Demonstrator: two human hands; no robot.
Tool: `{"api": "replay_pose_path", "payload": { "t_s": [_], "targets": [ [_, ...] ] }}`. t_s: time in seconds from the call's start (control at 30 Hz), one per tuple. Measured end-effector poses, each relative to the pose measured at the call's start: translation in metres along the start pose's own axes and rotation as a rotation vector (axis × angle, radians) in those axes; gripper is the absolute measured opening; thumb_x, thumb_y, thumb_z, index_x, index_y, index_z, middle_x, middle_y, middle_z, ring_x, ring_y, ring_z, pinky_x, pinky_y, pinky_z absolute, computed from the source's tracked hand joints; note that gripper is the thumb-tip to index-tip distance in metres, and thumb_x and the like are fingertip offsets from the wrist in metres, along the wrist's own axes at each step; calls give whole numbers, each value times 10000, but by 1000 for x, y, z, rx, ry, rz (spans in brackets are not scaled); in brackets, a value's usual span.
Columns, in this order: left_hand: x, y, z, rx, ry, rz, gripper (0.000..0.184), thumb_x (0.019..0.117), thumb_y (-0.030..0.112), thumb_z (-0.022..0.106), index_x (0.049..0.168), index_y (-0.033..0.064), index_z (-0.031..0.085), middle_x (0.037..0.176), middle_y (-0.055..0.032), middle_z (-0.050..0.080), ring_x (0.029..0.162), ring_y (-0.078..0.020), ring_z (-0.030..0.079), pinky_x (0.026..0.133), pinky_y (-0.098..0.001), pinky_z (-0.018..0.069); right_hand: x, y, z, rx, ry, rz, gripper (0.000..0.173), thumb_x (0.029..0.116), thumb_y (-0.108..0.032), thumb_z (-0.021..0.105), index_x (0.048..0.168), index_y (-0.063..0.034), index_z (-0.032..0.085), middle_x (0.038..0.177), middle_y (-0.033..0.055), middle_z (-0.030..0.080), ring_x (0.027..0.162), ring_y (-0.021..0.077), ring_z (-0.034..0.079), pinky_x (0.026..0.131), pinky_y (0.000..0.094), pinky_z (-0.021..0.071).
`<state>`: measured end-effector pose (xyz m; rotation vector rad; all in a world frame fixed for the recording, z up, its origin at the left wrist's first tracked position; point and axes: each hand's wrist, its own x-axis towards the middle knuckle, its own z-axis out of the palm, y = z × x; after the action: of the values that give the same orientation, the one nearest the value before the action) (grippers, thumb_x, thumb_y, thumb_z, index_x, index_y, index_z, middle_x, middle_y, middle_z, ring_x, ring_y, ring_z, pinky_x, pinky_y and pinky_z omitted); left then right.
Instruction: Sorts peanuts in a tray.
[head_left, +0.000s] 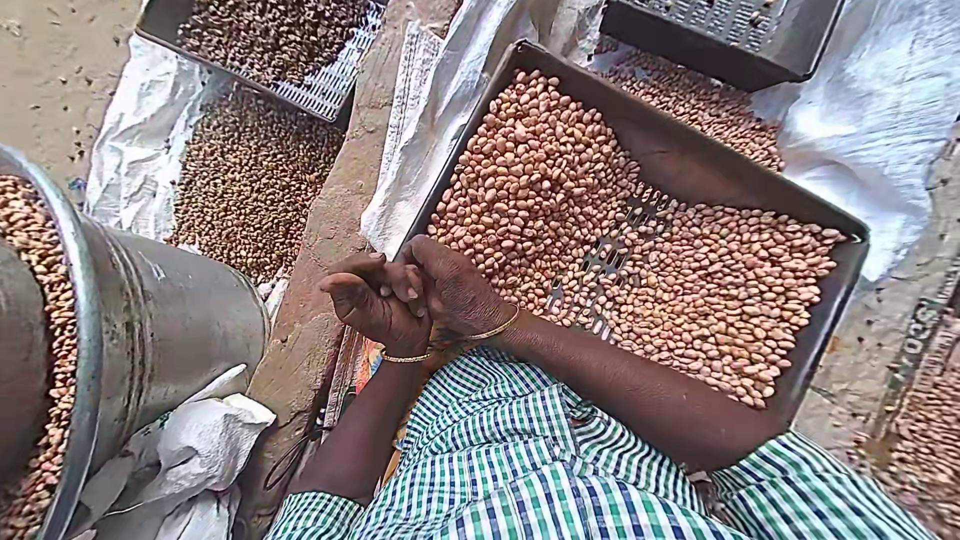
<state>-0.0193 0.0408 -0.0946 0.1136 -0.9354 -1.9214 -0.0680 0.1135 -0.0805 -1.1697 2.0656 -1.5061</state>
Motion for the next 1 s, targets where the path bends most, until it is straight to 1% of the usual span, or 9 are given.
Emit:
{"api": "replay_pose_path", "payload": {
  "t_s": [0.23, 0.4, 0.47, 0.57, 0.63, 0.77, 0.83, 0.9, 1.0],
  "targets": [
    [2, -3, -1, 247, -169, -121, 199, 1099, 131, 420, 1019, 148, 601, 633, 101, 647, 446, 16, 567, 424, -137, 490, 3, -16, -41, -267, -694, 359, 304, 991, -36, 597, 1282, 50, 599, 1200, 232, 653, 1145, 368, 628, 970, 512, 478],
    [20, 3, -1, 326, -370, -532, 261, 1102, 186, 426, 969, 145, 646, 538, 127, 523, 364, 32, 429, 356, -119, 394, -49, -18, -115, -556, -1059, 602, 177, 1034, -127, 573, 1103, -1, 677, 1034, 192, 664, 981, 370, 645, 820, 569, 486],
    [27, 1, 1, 282, -399, -719, 366, 1118, 262, 371, 903, 147, 644, 518, 129, 483, 350, 40, 379, 345, -113, 349, -80, -24, -174, -504, -761, 506, 183, 1014, -98, 607, 1069, -5, 754, 1031, 161, 724, 992, 286, 678, 897, 493, 498],
    [32, -1, -1, 239, -423, -1053, 455, 1119, 367, 337, 812, 179, 616, 549, 137, 476, 387, 59, 354, 379, -90, 313, -127, -35, -227, -337, 98, 270, 167, 1018, -74, 555, 1048, 5, 700, 1033, 7, 706, 970, -18, 660, 911, 174, 536],
    [29, 1, 0, 262, -396, -1243, 496, 1125, 367, 300, 762, 172, 576, 516, 128, 438, 370, 67, 337, 362, -79, 290, -158, -35, -230, -293, 403, 361, 161, 1026, -53, 525, 1095, 25, 647, 1048, -16, 684, 946, -43, 666, 890, 163, 559],
    [14, 6, 9, 358, -337, -1367, 516, 1131, 300, 277, 732, 152, 568, 520, 105, 457, 368, 65, 347, 354, -78, 299, -211, -10, -188, -148, 520, 581, 279, 1012, 7, 529, 1278, 66, 589, 1248, 128, 652, 980, 80, 708, 896, 248, 589],
    [12, 1, 8, 335, -311, -1364, 504, 1130, 282, 293, 745, 132, 584, 523, 98, 460, 372, 60, 359, 356, -79, 307, -221, -9, -179, -29, 607, 637, 297, 1030, -2, 515, 1326, -22, 522, 1272, 58, 628, 979, 67, 713, 886, 234, 598],
    [16, -2, 5, 274, -301, -1326, 478, 1127, 251, 311, 790, 118, 624, 561, 90, 500, 394, 58, 401, 374, -74, 350, -218, -6, -178, 60, 597, 658, 235, 1015, 20, 523, 1239, -51, 526, 1192, 21, 660, 962, 63, 721, 875, 235, 605],
    [24, -4, 1, 176, -312, -1298, 439, 1116, 221, 342, 826, 129, 658, 601, 95, 552, 430, 62, 454, 413, -74, 399, -214, 1, -168, -344, 412, 464, 185, 955, -5, 631, 1097, 78, 715, 1272, 170, 677, 1174, 181, 662, 1012, 269, 513]
  ]
}}
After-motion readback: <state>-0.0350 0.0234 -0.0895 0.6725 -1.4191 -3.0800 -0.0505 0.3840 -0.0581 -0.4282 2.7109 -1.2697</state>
